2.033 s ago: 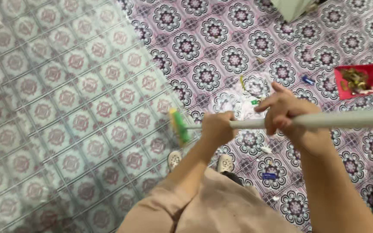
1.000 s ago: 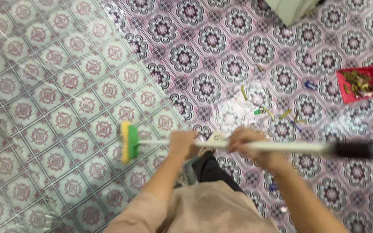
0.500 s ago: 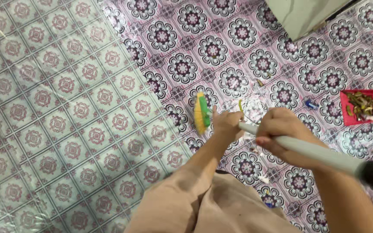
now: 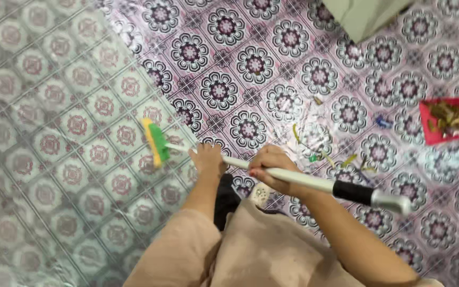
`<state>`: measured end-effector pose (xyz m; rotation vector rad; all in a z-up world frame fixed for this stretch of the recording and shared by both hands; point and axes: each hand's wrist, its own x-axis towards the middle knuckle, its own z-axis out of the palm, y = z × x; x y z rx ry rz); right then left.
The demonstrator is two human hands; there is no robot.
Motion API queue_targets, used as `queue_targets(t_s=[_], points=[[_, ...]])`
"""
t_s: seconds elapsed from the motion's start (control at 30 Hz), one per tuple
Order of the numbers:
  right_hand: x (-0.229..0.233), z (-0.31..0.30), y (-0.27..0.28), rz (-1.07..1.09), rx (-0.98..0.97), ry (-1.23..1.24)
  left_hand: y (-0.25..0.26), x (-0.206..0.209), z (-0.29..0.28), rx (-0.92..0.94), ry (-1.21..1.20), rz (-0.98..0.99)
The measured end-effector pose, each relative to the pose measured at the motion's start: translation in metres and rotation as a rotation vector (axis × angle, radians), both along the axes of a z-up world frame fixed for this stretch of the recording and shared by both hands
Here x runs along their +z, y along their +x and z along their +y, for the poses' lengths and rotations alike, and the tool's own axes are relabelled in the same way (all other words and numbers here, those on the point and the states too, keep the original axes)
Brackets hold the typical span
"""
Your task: The person sweeps the floor with a broom, gathers debris including paper scraps and wrappers by hand, and places the gathered items into a small bin on a storage shelf.
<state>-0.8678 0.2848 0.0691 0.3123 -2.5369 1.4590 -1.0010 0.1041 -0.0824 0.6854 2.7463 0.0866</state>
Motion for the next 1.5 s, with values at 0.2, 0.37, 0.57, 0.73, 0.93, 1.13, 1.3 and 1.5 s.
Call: queue_targets(t_s=[0.2,0.37,0.57,0.73,0.93,1.13,1.3,1.5], points=[[0.086,0.037,-0.013,-0.161,-0.181,0.072,-0.003,0.017,0.086,-0.306,0.471,-0.247],[0.139,0.049,-0.03,-0.116,-0.308,0.067,-0.028,0.089,0.134,-0.526,0.448,-0.384],[0.082,0.075,-0.029,0.114,-0.321,-0.308,-0.072,0.073,0.124,-0.662,0.307,-0.296],[0.009,0.015,-0.027,-0.134,-0.386,-0.204,-0.093,0.02,0.076,-0.676,-0.012,-0.468],[0.088,0.048,0.003,-0.192,-0.5,-0.047,-0.026,0.007,0.149,-0.725,0.438,-0.563],[0.134,0.09,0.007,-0.17,-0.534,0.141,-0.001,0.061,0.227,-0.813,0.533,-0.486],[0.121,0.172,0.033,-0.026,-0.478,-0.274,-0.028,0.076,0.269,-0.905,0.33,-0.384],[-0.003,0.186,-0.029,-0.185,-0.491,-0.125,-0.111,0.013,0.283,-0.719,-0.073,-0.382]])
